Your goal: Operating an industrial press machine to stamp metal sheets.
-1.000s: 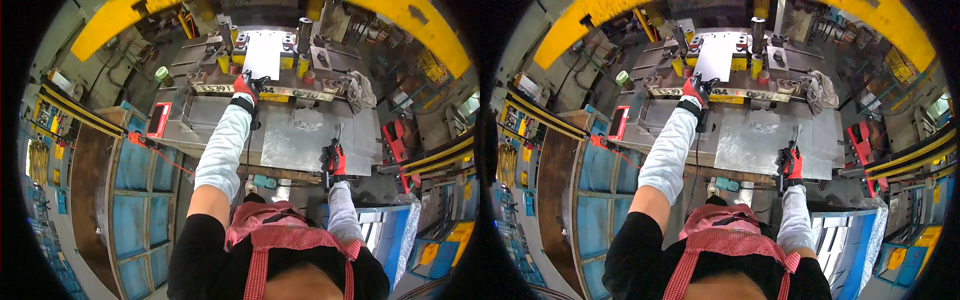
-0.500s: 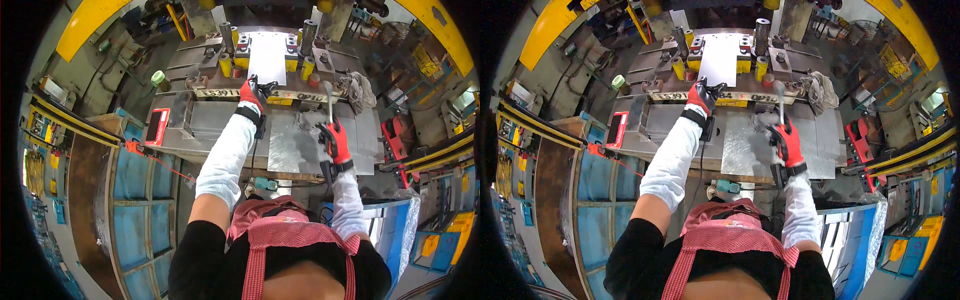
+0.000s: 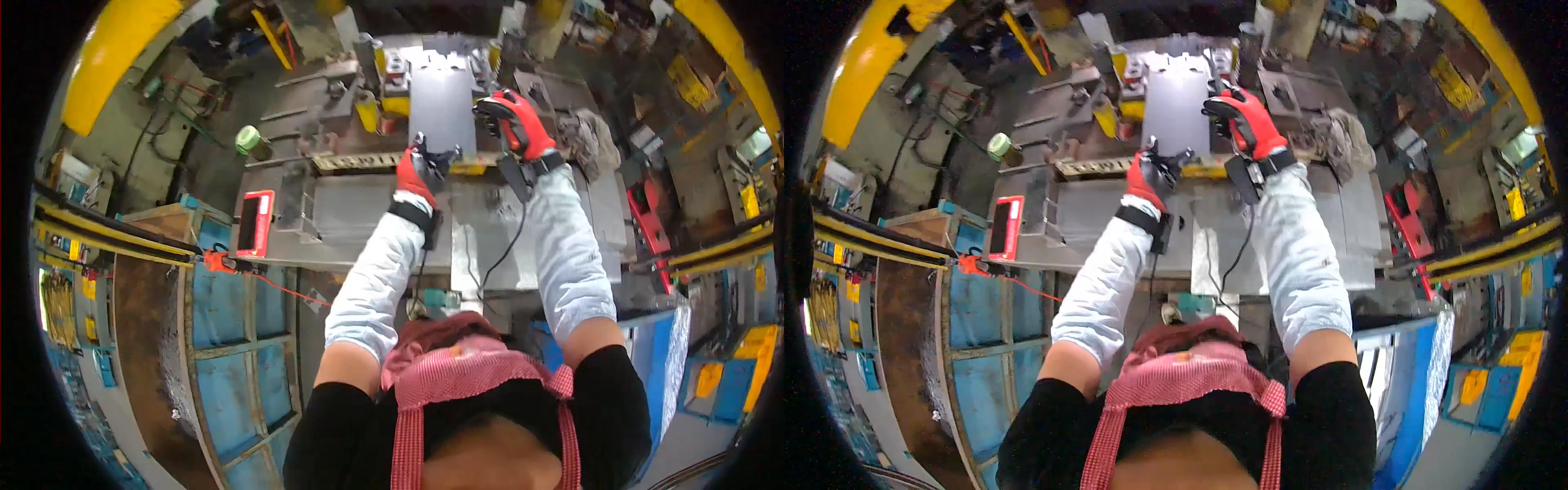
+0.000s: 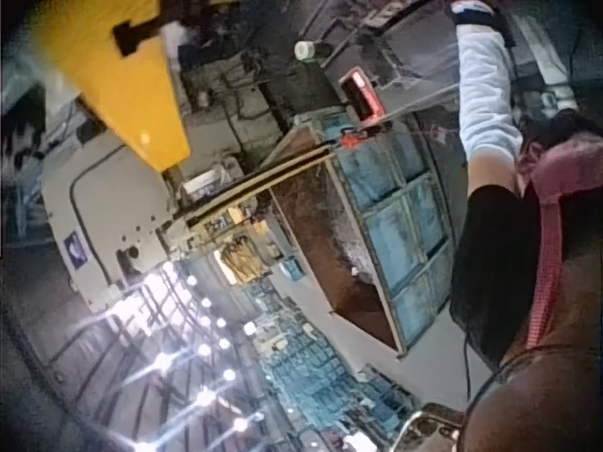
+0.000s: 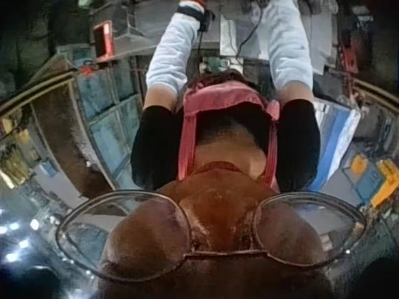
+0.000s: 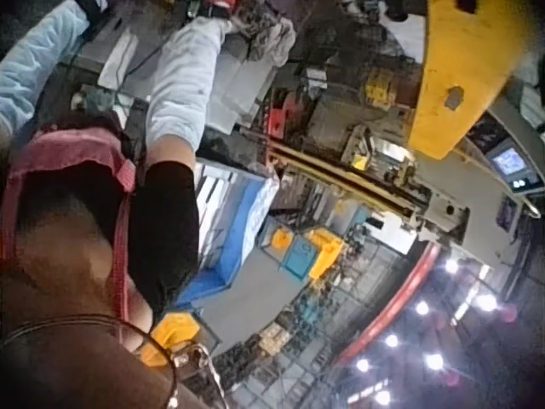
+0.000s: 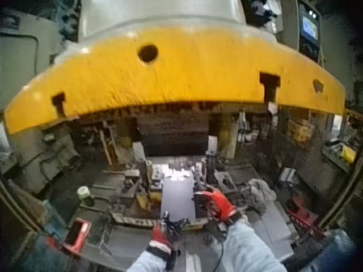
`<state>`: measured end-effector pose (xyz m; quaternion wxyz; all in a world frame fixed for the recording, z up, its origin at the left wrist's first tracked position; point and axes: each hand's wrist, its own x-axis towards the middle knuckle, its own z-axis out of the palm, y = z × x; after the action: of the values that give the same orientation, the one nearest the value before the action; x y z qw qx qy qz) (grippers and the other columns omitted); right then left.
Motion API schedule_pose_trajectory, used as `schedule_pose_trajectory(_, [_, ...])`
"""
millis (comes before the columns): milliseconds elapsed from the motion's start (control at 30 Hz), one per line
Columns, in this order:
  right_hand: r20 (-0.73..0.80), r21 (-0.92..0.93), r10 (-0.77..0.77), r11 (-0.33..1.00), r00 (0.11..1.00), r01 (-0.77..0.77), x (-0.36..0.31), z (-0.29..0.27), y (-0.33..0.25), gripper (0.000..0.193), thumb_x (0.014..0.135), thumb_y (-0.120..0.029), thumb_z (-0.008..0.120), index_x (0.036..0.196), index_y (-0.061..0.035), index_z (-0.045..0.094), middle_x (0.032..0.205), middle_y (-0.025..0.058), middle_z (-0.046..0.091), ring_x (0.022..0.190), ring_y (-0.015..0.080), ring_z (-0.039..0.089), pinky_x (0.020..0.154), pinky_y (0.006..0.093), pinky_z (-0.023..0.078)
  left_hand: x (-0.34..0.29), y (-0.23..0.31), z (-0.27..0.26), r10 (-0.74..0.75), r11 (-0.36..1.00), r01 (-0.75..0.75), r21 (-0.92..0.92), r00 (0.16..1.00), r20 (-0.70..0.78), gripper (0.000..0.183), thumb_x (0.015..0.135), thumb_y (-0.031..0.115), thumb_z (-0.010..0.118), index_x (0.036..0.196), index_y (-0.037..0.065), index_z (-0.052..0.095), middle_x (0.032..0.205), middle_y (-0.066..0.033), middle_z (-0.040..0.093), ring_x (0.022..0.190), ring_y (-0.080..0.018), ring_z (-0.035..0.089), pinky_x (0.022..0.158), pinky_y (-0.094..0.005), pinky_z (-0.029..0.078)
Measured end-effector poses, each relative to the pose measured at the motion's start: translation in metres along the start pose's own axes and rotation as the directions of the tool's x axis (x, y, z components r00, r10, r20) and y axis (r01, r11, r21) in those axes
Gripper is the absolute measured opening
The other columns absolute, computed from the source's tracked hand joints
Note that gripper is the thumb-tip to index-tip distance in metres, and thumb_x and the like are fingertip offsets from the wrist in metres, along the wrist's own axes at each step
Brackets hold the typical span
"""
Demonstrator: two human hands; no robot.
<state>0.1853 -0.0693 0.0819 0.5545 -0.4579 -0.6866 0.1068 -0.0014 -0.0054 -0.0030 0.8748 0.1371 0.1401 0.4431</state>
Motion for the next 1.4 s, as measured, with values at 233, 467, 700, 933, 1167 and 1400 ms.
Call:
schedule_pose_trajectory(233, [-0.046, 0.594, 0.812, 0.490, 0.582, -0.638, -0.187, -0.044, -0.094, 0.048, 0.080, -0.010, 0.054, 0.125, -0.0040, 0.039, 0.071, 0.0012, 0.055, 0.050, 0.0062, 0.045, 0.044, 0.0209, 0.038, -0.001, 0.003, 0.001, -0.077, 0.996, 0.076, 0.042, 0.996, 0.034, 0.040, 0.088, 0.027, 0.043, 0.113, -0.004, 0.040, 0.103, -0.0267, 0.052, 0.086, -0.0414, 0.057, 0.076, -0.0476, 0.051])
schedule_pose_trajectory(467, [0.066, 0.561, 0.911, 0.303, 0.406, -0.770, -0.261, -0.021, -0.053, 0.047, 0.079, -0.009, 0.052, 0.124, -0.0057, 0.041, 0.070, 0.0045, 0.058, 0.042, 0.0075, 0.042, 0.039, 0.0223, 0.036, 0.033, 0.003, 0.009, 0.102, 0.989, -0.103, 0.103, 0.995, 0.020, 0.038, 0.088, 0.024, 0.042, 0.114, -0.005, 0.043, 0.112, -0.0188, 0.051, 0.103, -0.0342, 0.050, 0.086, -0.0496, 0.045])
schedule_pose_trajectory(700, [-0.061, 0.675, 0.930, 0.306, 0.362, -0.672, -0.284, -0.027, -0.052, 0.047, 0.078, -0.008, 0.054, 0.123, -0.0080, 0.042, 0.067, 0.0063, 0.057, 0.046, 0.0123, 0.049, 0.042, 0.0261, 0.042, 0.090, 0.008, 0.009, 0.222, 0.870, -0.245, 0.428, 0.969, 0.104, 0.033, 0.086, 0.024, 0.045, 0.107, -0.002, 0.048, 0.094, -0.0191, 0.058, 0.072, -0.0329, 0.060, 0.065, -0.0407, 0.053])
schedule_pose_trajectory(933, [0.025, 0.771, 0.933, 0.210, 0.359, -0.601, -0.322, -0.044, -0.026, 0.031, 0.080, -0.015, 0.053, 0.109, -0.0048, 0.046, 0.070, 0.0120, 0.056, 0.048, 0.0178, 0.051, 0.043, 0.0314, 0.044, 0.038, 0.020, 0.030, 0.098, 0.982, -0.114, 0.148, 0.988, 0.116, 0.039, 0.089, 0.030, 0.042, 0.114, 0.001, 0.047, 0.109, -0.0182, 0.053, 0.091, -0.0321, 0.057, 0.082, -0.0437, 0.048])
schedule_pose_trajectory(1167, [0.065, 0.912, 0.924, 0.099, 0.377, -0.399, -0.330, -0.046, -0.014, 0.021, 0.081, -0.014, 0.054, 0.099, -0.0119, 0.043, 0.076, 0.0122, 0.053, 0.046, 0.0150, 0.041, 0.043, 0.0303, 0.035, -0.153, 0.006, -0.059, 0.346, 0.648, -0.159, 0.745, 0.932, -0.102, 0.040, 0.084, 0.036, 0.053, 0.110, 0.006, 0.054, 0.100, -0.0112, 0.060, 0.079, -0.0207, 0.060, 0.066, -0.0301, 0.048])
schedule_pose_trajectory(1400, [0.004, 0.893, 0.948, 0.140, 0.319, -0.428, -0.338, -0.044, -0.004, 0.035, 0.080, -0.012, 0.055, 0.112, -0.0121, 0.044, 0.077, 0.0135, 0.055, 0.048, 0.0176, 0.046, 0.043, 0.0324, 0.040, -0.212, 0.008, -0.141, 0.351, -0.797, 0.282, 0.533, 0.936, 0.030, 0.051, 0.078, 0.022, 0.050, 0.127, 0.019, 0.038, 0.130, -0.0133, 0.037, 0.122, -0.0370, 0.030, 0.093, -0.0452, 0.033])
